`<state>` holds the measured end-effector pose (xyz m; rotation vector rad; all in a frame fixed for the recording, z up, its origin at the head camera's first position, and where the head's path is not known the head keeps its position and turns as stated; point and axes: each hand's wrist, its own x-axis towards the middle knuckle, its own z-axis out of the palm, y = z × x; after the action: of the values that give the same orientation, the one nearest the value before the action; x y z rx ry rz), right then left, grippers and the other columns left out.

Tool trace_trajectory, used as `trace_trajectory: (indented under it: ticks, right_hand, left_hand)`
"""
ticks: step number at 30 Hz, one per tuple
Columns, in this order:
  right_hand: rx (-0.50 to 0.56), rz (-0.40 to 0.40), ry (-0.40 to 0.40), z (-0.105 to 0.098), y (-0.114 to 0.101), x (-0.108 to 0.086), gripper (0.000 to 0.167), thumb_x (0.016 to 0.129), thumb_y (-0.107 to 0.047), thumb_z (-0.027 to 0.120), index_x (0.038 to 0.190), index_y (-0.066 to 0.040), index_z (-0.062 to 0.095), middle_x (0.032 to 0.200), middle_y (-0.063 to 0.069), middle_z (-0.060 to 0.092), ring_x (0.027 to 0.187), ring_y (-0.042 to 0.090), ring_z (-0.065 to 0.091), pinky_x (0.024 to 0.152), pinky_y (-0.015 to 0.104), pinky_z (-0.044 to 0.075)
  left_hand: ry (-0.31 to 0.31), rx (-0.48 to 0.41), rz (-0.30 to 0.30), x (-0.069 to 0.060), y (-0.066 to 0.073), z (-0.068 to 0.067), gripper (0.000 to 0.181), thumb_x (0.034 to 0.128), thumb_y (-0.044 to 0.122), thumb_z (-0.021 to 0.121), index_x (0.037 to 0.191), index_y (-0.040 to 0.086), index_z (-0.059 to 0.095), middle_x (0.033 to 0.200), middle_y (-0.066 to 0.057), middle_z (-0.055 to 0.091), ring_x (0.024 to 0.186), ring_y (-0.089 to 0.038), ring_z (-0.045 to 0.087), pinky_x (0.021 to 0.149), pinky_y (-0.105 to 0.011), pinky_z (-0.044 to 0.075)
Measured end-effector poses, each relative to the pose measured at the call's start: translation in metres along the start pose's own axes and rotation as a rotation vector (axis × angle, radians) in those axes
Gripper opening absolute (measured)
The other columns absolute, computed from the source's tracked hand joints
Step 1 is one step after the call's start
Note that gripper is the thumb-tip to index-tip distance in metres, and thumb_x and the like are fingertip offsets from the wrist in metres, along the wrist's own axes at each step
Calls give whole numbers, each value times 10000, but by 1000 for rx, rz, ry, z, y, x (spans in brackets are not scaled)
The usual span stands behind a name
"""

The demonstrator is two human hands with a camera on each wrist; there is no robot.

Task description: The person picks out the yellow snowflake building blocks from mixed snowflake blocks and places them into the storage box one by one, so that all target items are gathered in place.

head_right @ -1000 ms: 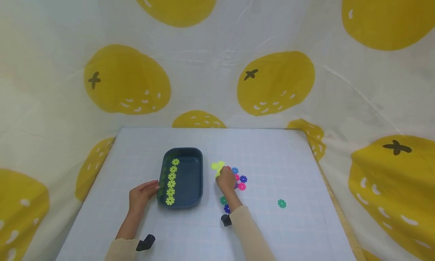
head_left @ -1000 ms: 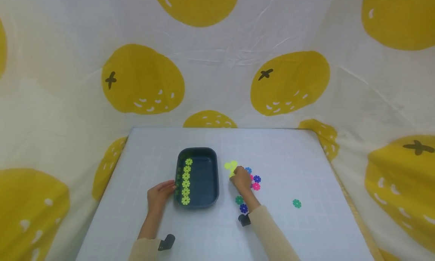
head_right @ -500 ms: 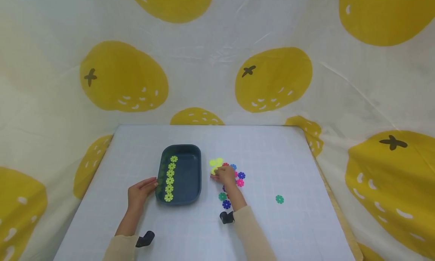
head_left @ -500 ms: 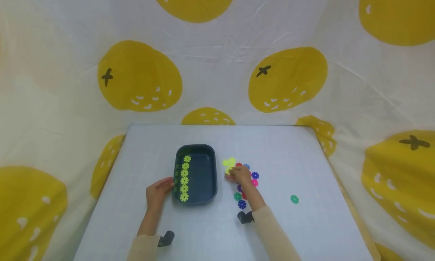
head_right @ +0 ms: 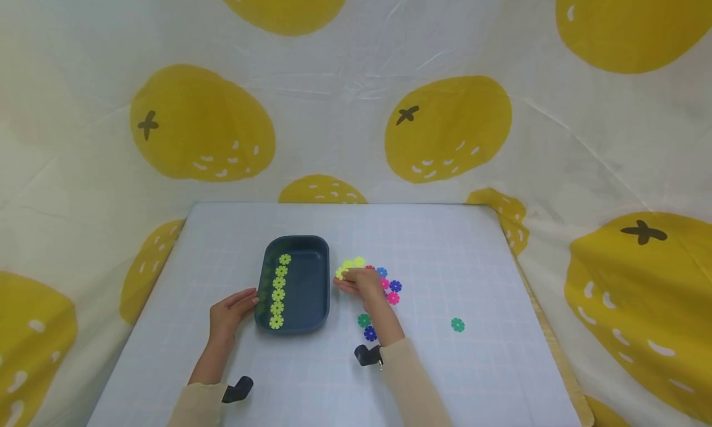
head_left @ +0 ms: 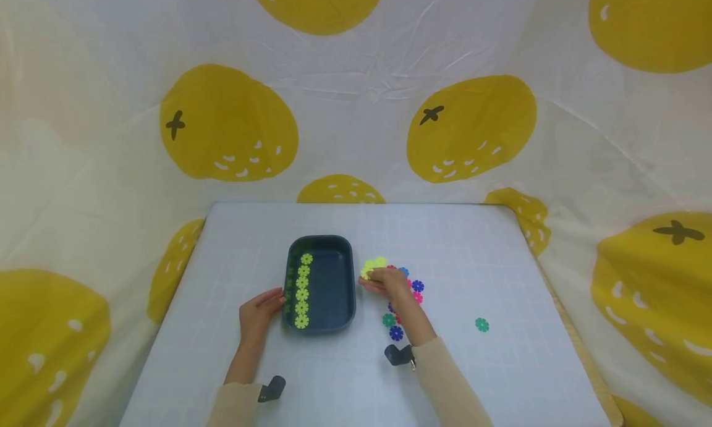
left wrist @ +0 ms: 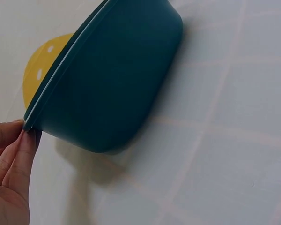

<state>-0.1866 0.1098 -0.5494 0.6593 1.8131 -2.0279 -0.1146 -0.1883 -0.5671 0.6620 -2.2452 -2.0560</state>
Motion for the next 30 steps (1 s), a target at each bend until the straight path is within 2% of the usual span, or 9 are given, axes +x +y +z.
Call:
trace_trajectory:
  ticks: [8, 17, 19, 21, 25, 27, 30]
  right_hand:
    - [35, -23, -95, 13, -7, -6, 281, 912, -100, 690, 1145, 55, 671, 993, 184, 755, 879, 235, 755, 792, 283, 607]
    - [-60, -36, -233, 42, 4, -19, 270, 949, -87, 632, 1158, 82, 659, 1009, 197, 751, 880, 228, 756, 761, 266, 610]
    - [-80, -33, -265, 49, 4, -22, 263, 959, -76, 613, 1163, 86, 652, 1017, 204, 748, 885, 235, 755, 768, 273, 610]
    - [-93, -28, -290, 54, 5, -25, 272, 963, -68, 603, 1185, 83, 641, 1026, 207, 746, 885, 241, 755, 774, 285, 613]
    - [-102, -14, -314, 63, 8, -27, 299, 956, -64, 607, 1218, 80, 622, 1027, 202, 746, 880, 245, 755, 763, 293, 618]
    - [-107, -17, -323, 67, 9, -29, 311, 951, -60, 609, 1228, 82, 616, 1029, 204, 746, 885, 248, 755, 751, 293, 620]
    - [-108, -21, -342, 72, 10, -30, 318, 942, -43, 614, 1227, 98, 613, 1022, 223, 742, 893, 262, 753, 750, 306, 622]
  left_hand:
    - [-6, 20, -10, 1, -1, 1, 363, 874, 93, 740, 1218, -1, 668, 1243, -172, 680, 820, 130, 642, 777, -56, 518]
    - [-11, 32, -2, 1, 2, -1, 366, 882, 94, 730, 1230, 5, 662, 1250, -167, 675, 821, 138, 641, 777, -55, 517]
    - [-11, 21, -2, 1, 2, 0, 360, 883, 91, 728, 1227, 6, 665, 1252, -172, 674, 868, 94, 667, 784, -64, 523]
    - [-7, 31, 2, 1, 2, -1, 358, 885, 101, 730, 1226, 11, 669, 1249, -165, 678, 969, -5, 696, 787, -55, 516]
    - [0, 76, 1, 1, 1, -2, 354, 884, 132, 737, 1219, 36, 681, 1238, -135, 691, 1193, -230, 640, 780, -16, 479]
    - [1, 84, -3, 1, 0, -3, 353, 881, 135, 739, 1217, 43, 684, 1233, -128, 695, 1215, -256, 625, 778, -10, 471]
    - [2, 66, -7, 2, -1, -3, 354, 876, 128, 742, 1214, 40, 684, 1229, -136, 695, 1164, -222, 659, 782, -32, 495]
